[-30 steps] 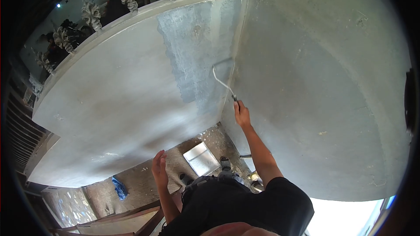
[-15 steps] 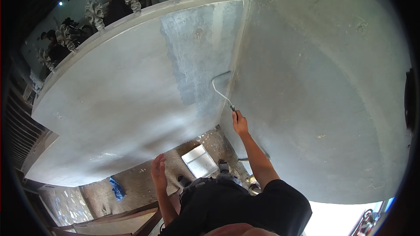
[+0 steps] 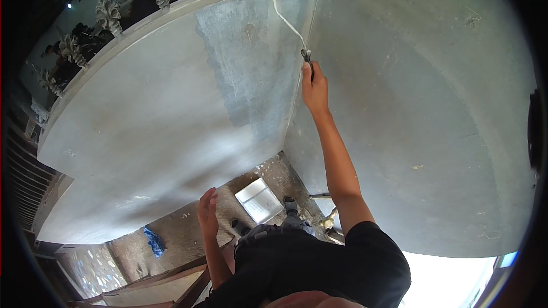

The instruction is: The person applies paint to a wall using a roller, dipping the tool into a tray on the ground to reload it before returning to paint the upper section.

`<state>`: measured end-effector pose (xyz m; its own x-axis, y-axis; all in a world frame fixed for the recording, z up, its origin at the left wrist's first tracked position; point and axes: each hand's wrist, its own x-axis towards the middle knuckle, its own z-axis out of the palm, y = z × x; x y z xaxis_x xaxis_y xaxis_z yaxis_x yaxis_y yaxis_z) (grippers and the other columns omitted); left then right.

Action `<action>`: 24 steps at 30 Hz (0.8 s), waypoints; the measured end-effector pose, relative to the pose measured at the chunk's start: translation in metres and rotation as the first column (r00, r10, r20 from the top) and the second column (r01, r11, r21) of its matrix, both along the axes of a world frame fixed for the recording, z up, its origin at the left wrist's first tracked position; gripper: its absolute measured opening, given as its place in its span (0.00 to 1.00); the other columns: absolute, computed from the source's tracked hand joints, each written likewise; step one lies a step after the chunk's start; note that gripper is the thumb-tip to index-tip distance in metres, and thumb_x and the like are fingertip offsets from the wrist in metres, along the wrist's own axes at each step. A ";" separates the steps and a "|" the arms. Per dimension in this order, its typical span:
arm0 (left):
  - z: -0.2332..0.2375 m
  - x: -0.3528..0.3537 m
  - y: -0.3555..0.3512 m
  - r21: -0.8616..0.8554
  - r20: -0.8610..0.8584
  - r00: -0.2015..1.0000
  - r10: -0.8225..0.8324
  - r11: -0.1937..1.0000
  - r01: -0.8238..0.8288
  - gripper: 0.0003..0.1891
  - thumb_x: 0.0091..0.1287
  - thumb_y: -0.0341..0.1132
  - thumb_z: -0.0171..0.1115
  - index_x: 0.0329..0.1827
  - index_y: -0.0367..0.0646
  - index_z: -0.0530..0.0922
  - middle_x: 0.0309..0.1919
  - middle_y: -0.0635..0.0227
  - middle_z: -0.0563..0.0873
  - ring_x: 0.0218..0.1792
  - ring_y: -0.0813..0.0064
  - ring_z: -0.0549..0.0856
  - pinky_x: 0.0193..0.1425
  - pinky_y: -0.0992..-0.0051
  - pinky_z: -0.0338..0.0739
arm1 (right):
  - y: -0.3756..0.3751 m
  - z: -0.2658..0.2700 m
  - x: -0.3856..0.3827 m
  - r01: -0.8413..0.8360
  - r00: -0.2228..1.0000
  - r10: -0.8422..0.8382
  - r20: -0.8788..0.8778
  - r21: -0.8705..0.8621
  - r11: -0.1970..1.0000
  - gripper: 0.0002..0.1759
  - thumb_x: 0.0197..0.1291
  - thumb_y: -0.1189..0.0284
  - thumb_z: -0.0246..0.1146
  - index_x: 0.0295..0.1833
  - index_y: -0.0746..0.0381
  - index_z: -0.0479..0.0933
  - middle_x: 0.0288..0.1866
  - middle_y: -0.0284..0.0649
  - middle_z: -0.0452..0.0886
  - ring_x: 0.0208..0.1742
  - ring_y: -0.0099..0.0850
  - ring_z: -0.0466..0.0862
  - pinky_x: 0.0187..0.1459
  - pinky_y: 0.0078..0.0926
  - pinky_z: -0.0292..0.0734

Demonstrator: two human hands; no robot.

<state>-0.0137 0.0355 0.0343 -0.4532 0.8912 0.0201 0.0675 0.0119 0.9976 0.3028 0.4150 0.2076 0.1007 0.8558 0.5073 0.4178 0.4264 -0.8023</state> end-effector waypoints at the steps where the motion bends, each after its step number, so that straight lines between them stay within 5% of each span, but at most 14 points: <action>1: 0.000 0.002 0.000 -0.008 0.000 1.000 -0.008 1.000 0.008 0.23 0.89 0.41 0.63 0.78 0.35 0.80 0.72 0.56 0.88 0.69 0.62 0.87 0.79 0.61 0.76 | 0.001 0.001 -0.002 0.004 1.000 -0.004 0.001 0.001 1.000 0.23 0.91 0.54 0.54 0.51 0.66 0.75 0.28 0.52 0.76 0.26 0.41 0.75 0.34 0.43 0.73; 4: -0.007 0.002 -0.004 0.009 0.003 1.000 0.001 1.000 -0.001 0.23 0.88 0.40 0.63 0.78 0.35 0.80 0.72 0.56 0.88 0.70 0.61 0.87 0.79 0.61 0.76 | -0.025 -0.059 -0.007 0.001 1.000 -0.001 -0.001 -0.012 1.000 0.25 0.91 0.53 0.53 0.51 0.66 0.75 0.28 0.53 0.76 0.26 0.43 0.76 0.34 0.45 0.73; 6: -0.015 0.004 -0.016 0.015 0.017 0.999 0.036 0.999 -0.036 0.23 0.88 0.40 0.63 0.78 0.35 0.80 0.72 0.56 0.88 0.70 0.61 0.87 0.79 0.61 0.76 | -0.042 -0.139 -0.004 0.061 0.993 -0.044 0.110 -0.160 0.985 0.22 0.90 0.54 0.55 0.54 0.65 0.77 0.33 0.60 0.85 0.37 0.66 0.87 0.39 0.58 0.78; 8: -0.019 0.003 -0.022 -0.013 0.036 0.998 0.057 0.998 -0.056 0.22 0.88 0.39 0.63 0.78 0.36 0.80 0.72 0.56 0.88 0.70 0.61 0.87 0.79 0.61 0.76 | -0.075 -0.204 0.000 0.044 0.984 0.003 0.177 -0.263 0.964 0.23 0.90 0.52 0.54 0.55 0.64 0.78 0.36 0.63 0.86 0.41 0.70 0.86 0.40 0.62 0.78; 13: -0.011 0.004 -0.026 -0.048 0.009 0.998 0.068 0.997 -0.067 0.21 0.88 0.38 0.61 0.78 0.38 0.81 0.72 0.56 0.88 0.70 0.60 0.87 0.79 0.61 0.77 | -0.129 -0.298 0.009 0.003 0.966 0.104 0.239 -0.409 0.912 0.23 0.89 0.52 0.55 0.54 0.62 0.78 0.31 0.58 0.82 0.36 0.64 0.86 0.38 0.54 0.77; 18: 0.003 0.015 -0.019 -0.047 -0.023 0.997 0.079 0.996 -0.080 0.21 0.88 0.38 0.61 0.77 0.38 0.81 0.73 0.55 0.88 0.71 0.60 0.88 0.78 0.60 0.78 | -0.142 -0.268 -0.006 -0.049 0.975 0.145 0.169 -0.472 0.880 0.24 0.89 0.51 0.55 0.55 0.63 0.79 0.30 0.55 0.82 0.31 0.56 0.85 0.37 0.50 0.76; 24: -0.005 0.037 -0.033 -0.097 0.002 0.996 0.093 0.991 -0.092 0.21 0.88 0.38 0.61 0.78 0.37 0.80 0.73 0.55 0.87 0.71 0.60 0.88 0.77 0.61 0.78 | -0.094 -0.162 -0.054 -0.158 0.987 0.151 -0.051 -0.189 0.969 0.21 0.91 0.56 0.57 0.52 0.65 0.76 0.25 0.43 0.74 0.26 0.31 0.75 0.32 0.41 0.73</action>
<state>0.0235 0.0023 0.0292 -0.5336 0.8431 -0.0670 0.0556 0.1140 0.9919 0.2491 0.3209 0.0457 -0.0251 0.9435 0.3305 0.3287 0.3200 -0.8886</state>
